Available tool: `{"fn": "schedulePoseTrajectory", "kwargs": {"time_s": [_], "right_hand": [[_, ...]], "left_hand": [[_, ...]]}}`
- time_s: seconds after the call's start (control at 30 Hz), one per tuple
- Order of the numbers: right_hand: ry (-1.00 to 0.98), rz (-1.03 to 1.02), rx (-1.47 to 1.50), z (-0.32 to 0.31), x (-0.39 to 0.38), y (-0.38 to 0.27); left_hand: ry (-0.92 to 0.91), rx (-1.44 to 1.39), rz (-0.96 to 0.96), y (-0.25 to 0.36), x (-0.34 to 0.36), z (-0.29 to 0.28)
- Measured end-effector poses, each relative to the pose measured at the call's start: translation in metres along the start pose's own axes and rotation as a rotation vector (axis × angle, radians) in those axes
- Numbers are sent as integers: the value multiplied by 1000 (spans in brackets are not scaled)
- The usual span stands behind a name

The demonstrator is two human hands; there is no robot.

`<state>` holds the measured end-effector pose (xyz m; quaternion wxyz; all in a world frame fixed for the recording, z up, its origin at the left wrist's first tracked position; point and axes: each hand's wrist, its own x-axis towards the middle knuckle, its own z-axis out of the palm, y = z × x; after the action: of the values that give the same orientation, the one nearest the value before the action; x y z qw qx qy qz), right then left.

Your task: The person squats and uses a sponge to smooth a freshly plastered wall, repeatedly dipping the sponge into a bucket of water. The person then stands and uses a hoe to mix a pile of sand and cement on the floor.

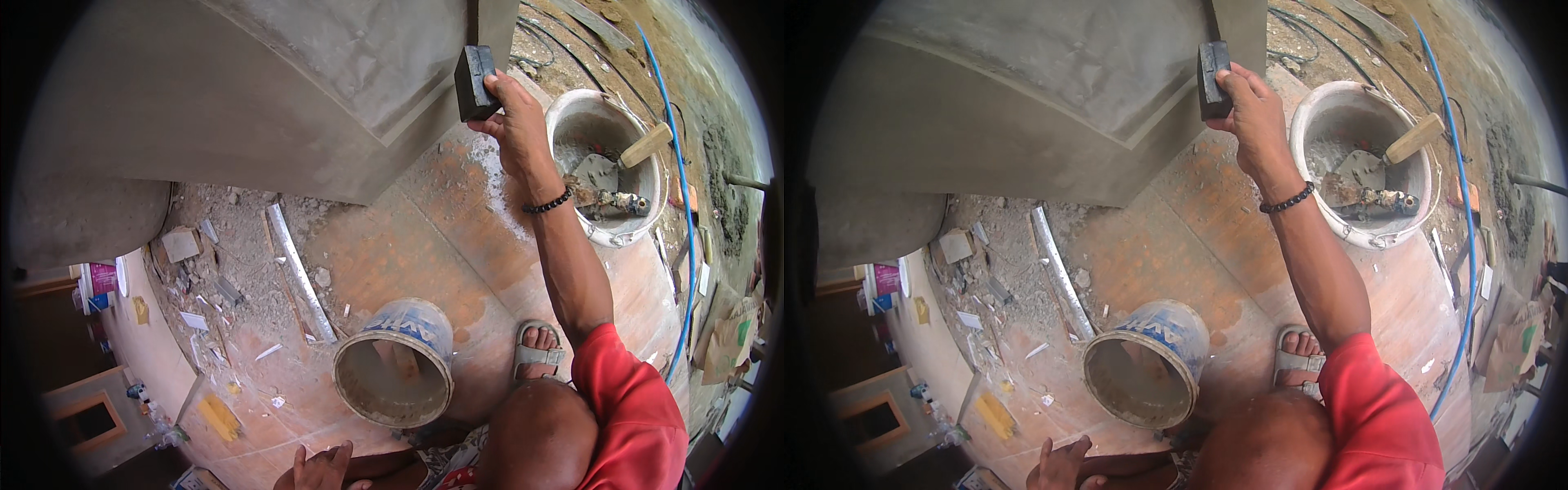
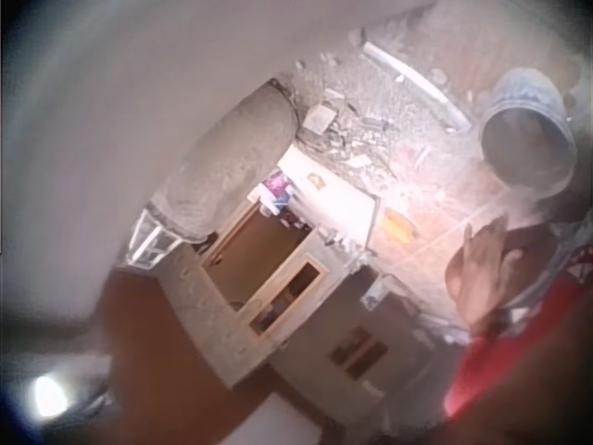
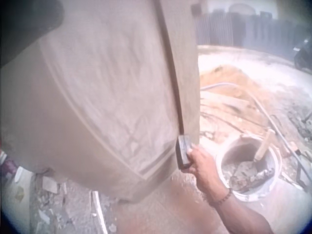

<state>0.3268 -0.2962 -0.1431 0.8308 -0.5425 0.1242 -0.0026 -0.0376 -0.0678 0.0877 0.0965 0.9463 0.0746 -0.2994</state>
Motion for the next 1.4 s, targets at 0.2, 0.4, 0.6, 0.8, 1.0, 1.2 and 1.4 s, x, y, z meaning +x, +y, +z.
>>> {"fn": "schedulePoseTrajectory", "kwargs": {"time_s": [0.2, 0.4, 0.6, 0.8, 1.0, 1.2, 1.4], "right_hand": [[82, 3, -87, 10, 26, 6], [31, 27, -95, 48, -19, 28], [43, 46, -15, 21, -12, 12], [120, -58, -77, 31, 11, 16], [64, 36, -42, 58, -26, 32], [-75, -10, 170, 23, -57, 40], [50, -21, 37, -14, -34, 81]], "left_hand": [[13, -7, 30, -4, -2, 3], [20, 46, 8, 3, 2, 2], [59, -12, 40, -5, -1, 4], [-1, -6, -7, -2, -5, -3], [2, 2, -5, 0, -9, -4], [-5, 23, -1, -5, -10, -4], [-31, -12, -2, -4, -11, -3]]}}
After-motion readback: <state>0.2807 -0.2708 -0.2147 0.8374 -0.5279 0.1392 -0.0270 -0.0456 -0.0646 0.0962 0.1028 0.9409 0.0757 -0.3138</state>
